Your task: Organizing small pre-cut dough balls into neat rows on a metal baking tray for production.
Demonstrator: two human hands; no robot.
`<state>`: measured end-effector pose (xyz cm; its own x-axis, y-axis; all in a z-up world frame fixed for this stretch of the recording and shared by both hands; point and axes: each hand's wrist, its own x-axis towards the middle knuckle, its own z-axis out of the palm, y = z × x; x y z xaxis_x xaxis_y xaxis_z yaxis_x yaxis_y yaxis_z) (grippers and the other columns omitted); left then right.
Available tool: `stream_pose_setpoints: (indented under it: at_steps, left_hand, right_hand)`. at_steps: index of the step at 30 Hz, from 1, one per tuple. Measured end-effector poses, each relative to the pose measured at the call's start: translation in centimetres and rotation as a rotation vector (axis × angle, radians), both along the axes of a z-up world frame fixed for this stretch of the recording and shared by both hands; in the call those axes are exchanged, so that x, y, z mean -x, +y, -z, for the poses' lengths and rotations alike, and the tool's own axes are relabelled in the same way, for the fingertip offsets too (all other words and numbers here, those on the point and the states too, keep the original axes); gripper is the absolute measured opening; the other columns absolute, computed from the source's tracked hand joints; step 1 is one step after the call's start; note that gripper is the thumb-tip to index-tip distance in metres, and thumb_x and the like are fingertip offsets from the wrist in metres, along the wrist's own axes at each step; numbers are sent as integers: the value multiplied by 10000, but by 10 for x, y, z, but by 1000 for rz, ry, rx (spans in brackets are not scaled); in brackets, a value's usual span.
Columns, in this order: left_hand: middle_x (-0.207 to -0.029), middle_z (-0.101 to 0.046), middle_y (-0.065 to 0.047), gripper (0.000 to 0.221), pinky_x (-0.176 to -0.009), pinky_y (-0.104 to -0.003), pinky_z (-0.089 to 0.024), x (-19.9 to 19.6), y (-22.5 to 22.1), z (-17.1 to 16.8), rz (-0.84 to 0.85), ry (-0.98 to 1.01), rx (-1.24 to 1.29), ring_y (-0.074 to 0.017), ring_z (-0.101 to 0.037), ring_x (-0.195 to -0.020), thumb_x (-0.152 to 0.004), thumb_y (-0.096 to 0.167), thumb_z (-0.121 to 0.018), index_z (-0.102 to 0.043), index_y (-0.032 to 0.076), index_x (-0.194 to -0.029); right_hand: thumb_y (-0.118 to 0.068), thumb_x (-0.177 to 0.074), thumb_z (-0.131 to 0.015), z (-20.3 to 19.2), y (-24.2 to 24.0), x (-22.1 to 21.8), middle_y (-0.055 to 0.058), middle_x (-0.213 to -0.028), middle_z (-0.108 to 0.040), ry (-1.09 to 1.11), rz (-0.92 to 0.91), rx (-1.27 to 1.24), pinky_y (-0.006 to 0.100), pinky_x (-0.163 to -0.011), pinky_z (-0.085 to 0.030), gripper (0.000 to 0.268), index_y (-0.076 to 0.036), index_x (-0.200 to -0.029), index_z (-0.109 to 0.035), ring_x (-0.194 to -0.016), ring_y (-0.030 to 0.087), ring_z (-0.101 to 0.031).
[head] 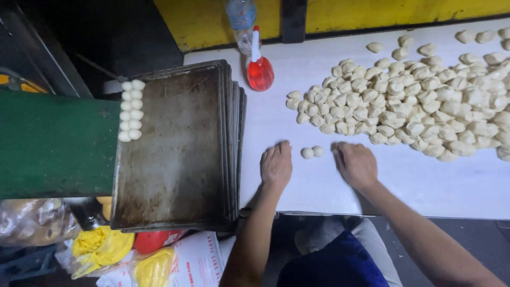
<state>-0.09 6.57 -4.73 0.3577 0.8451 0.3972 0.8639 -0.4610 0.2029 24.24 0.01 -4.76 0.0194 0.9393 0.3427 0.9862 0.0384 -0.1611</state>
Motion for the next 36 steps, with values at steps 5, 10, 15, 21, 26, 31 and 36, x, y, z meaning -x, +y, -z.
stream_pose_setpoints:
  at_steps: [5, 10, 15, 21, 26, 31, 36]
  left_hand:
    - [-829, -638, -90, 206, -752, -405, -498, 51, -74, -21, 52, 42, 67, -293, -627, -803, -1023, 199, -523, -627, 126, -1185]
    - [-832, -592, -100, 236, -787, -431, -476, 24, -14, -22, -39, 101, -51, -302, -588, -790, -990, 182, -557, -633, 108, -1200]
    - [-884, -686, -114, 242, -798, -409, -478, -4, 1, -15, 22, 25, 156, -302, -625, -830, -1063, 192, -451, -581, 86, -1237]
    - [-911, -646, -100, 303, -764, -439, -493, 58, -83, -18, 136, 69, 190, -313, -605, -850, -964, 160, -582, -589, 136, -1266]
    - [-867, -619, -100, 280, -755, -429, -473, 14, -11, -17, -74, 174, 1, -294, -596, -818, -969, 196, -549, -611, 124, -1232]
    - [-778, -649, -79, 230, -714, -398, -485, 0, -10, -8, 15, 55, 3, -280, -620, -745, -1037, 221, -490, -615, 127, -1205]
    - [-1176, -687, -117, 336, -844, -428, -473, 56, -83, -38, 181, -19, 188, -347, -615, -936, -969, 52, -515, -602, 75, -1293]
  right_hand:
    - [-337, -970, -642, 2, -84, -16, 69, -757, -698, 90, -86, 111, 436, -686, -571, 148, -212, -1041, -680, -787, 325, -723]
    - [-330, -935, -675, 19, -33, -28, 63, -803, -691, 68, 39, 255, 460, -733, -565, 173, -197, -1046, -681, -836, 309, -726]
    - [-326, -952, -707, 5, -8, 0, 23, -727, -671, -23, 44, -43, 396, -683, -574, 173, -211, -1080, -691, -746, 263, -715]
    - [-306, -937, -660, -1, -94, -23, 69, -709, -684, 116, -121, 110, 438, -676, -580, 106, -232, -1010, -682, -758, 318, -717]
    - [-340, -964, -683, 10, -22, -24, 60, -765, -676, 11, 6, 109, 422, -707, -575, 194, -207, -1104, -689, -764, 294, -719]
    - [-310, -971, -686, -12, -15, -10, 12, -739, -686, -23, 66, 53, 351, -691, -574, 150, -243, -1105, -692, -744, 232, -727]
    - [-303, -994, -604, -3, -94, -26, 77, -966, -734, 287, -210, 146, 444, -786, -529, 202, -167, -1130, -668, -861, 345, -679]
